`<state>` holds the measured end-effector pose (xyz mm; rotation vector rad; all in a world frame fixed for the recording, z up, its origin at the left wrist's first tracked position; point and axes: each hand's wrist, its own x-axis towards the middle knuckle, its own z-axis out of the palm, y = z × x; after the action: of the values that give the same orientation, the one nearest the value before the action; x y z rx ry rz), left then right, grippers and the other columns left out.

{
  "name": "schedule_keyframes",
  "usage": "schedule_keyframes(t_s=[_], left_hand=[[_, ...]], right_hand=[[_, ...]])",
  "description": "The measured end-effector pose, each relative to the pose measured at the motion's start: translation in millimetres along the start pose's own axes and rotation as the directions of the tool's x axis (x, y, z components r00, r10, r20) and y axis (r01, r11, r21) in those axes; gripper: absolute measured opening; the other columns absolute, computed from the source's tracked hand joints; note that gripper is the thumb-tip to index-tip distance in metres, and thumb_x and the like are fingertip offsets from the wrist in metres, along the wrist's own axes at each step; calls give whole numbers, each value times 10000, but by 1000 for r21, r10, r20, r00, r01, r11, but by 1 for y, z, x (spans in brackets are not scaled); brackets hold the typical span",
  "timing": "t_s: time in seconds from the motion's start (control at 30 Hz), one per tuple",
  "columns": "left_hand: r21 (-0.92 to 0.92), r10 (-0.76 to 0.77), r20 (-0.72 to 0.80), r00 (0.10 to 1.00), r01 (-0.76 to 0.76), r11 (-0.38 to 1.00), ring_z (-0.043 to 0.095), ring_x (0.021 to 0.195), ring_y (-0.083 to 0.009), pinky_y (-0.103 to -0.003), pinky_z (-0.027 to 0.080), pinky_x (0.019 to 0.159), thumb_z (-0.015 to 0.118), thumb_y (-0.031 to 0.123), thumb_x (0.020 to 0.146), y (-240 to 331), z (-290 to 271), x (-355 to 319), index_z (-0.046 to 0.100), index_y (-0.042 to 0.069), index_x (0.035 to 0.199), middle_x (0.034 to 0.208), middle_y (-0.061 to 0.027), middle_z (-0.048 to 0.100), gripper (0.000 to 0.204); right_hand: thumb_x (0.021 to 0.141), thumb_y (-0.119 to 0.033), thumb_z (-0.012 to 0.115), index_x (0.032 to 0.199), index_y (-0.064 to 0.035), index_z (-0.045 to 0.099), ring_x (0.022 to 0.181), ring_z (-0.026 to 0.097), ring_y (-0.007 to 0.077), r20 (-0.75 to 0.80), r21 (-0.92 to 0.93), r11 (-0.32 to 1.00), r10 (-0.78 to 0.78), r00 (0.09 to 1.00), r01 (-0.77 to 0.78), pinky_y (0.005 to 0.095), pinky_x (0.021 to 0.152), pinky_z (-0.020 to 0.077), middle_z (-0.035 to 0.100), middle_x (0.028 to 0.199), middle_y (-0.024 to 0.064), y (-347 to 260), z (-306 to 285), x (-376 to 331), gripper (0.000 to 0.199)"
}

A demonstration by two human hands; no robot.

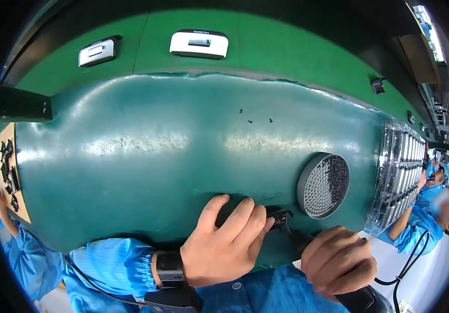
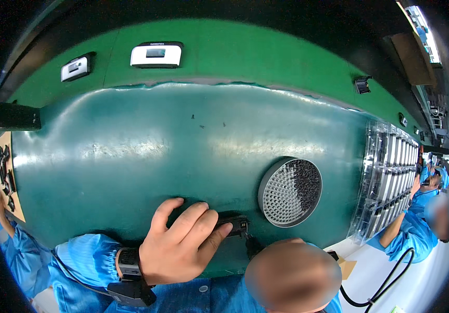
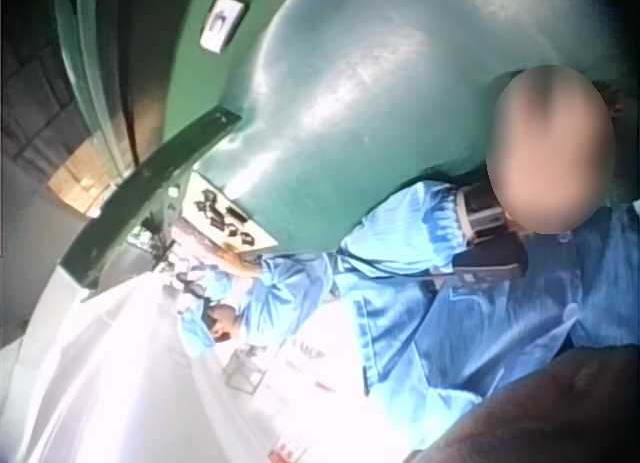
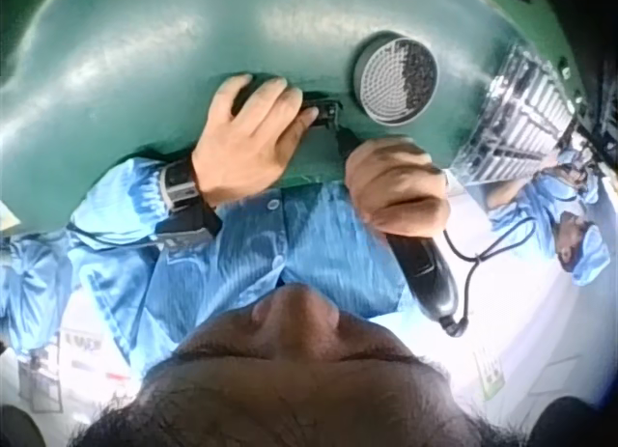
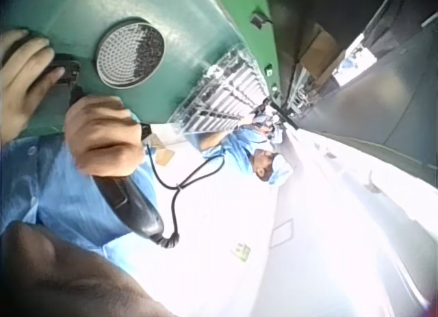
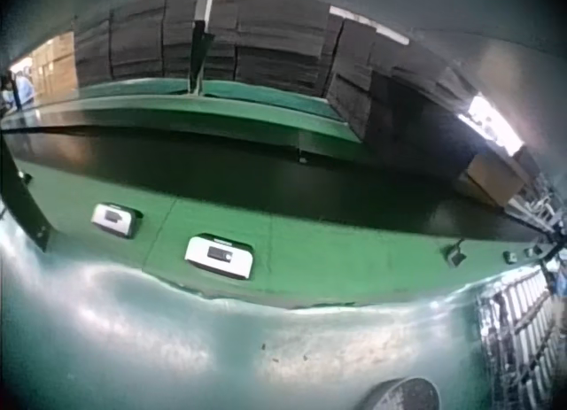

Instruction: Assembling plastic components using an electric screwdriver on a production line.

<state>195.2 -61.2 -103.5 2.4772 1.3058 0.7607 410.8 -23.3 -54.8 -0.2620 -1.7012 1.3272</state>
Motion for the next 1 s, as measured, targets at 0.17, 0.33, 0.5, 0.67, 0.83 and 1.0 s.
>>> schedule_keyframes(t_s=[0.17, 0.33, 0.5, 0.67, 0.83, 1.0], left_hand=[[14, 51, 34, 998, -52, 999, 605, 1085, -249, -496, 439, 978, 756, 177, 791, 13, -22, 4, 796, 83, 977, 1053, -72, 637, 212], [24, 78, 34, 996, -79, 997, 594, 1095, -271, -507, 429, 984, 730, 161, 790, 26, -34, 4, 796, 72, 1022, 1090, -94, 618, 257], [15, 81, 40, 996, -82, 997, 587, 1111, -271, -497, 416, 1000, 721, 148, 790, 37, -46, 4, 793, 65, 1040, 1097, -95, 614, 273], [12, 79, 53, 995, -79, 997, 584, 1127, -267, -486, 411, 1006, 715, 150, 796, 41, -55, 2, 790, 62, 1053, 1101, -98, 618, 283], [20, 77, 33, 997, -77, 997, 581, 1129, -261, -480, 406, 1014, 707, 162, 816, 36, -51, -9, 788, 61, 1043, 1109, -97, 623, 262], [2, 78, -1, 997, -78, 997, 575, 1106, -251, -481, 420, 987, 720, 164, 839, 31, -49, -15, 781, 28, 974, 1080, -91, 631, 201]], right_hand=[[1004, -139, 639, 967, -33, 556, 523, 627, 248, -222, 168, 986, 18, 975, 20, 376, 476, 523, 661, 685, 115, -18, 0, 2, 139], [1024, -245, 625, 986, -18, 562, 557, 640, 279, -240, 178, 978, -61, 969, 106, 396, 498, 528, 661, 721, 147, -32, 5, 2, 239], [989, -189, 662, 922, 29, 615, 566, 638, 290, -106, 128, 976, -165, 981, 178, 407, 540, 539, 677, 762, 157, -40, 4, 2, 232], [1009, -194, 642, 931, 15, 605, 541, 628, 257, -281, 133, 989, -20, 960, 60, 379, 543, 535, 660, 696, 117, -60, 24, 12, 227], [1025, -225, 618, 900, -11, 598, 530, 620, 235, -317, 80, 997, 28, 948, -2, 374, 527, 527, 662, 682, 107, -57, 39, 10, 249], [1040, -350, 586, 871, -16, 590, 516, 611, 235, -335, 114, 993, 77, 939, -41, 372, 515, 520, 658, 673, 106, -52, 44, 16, 374]])
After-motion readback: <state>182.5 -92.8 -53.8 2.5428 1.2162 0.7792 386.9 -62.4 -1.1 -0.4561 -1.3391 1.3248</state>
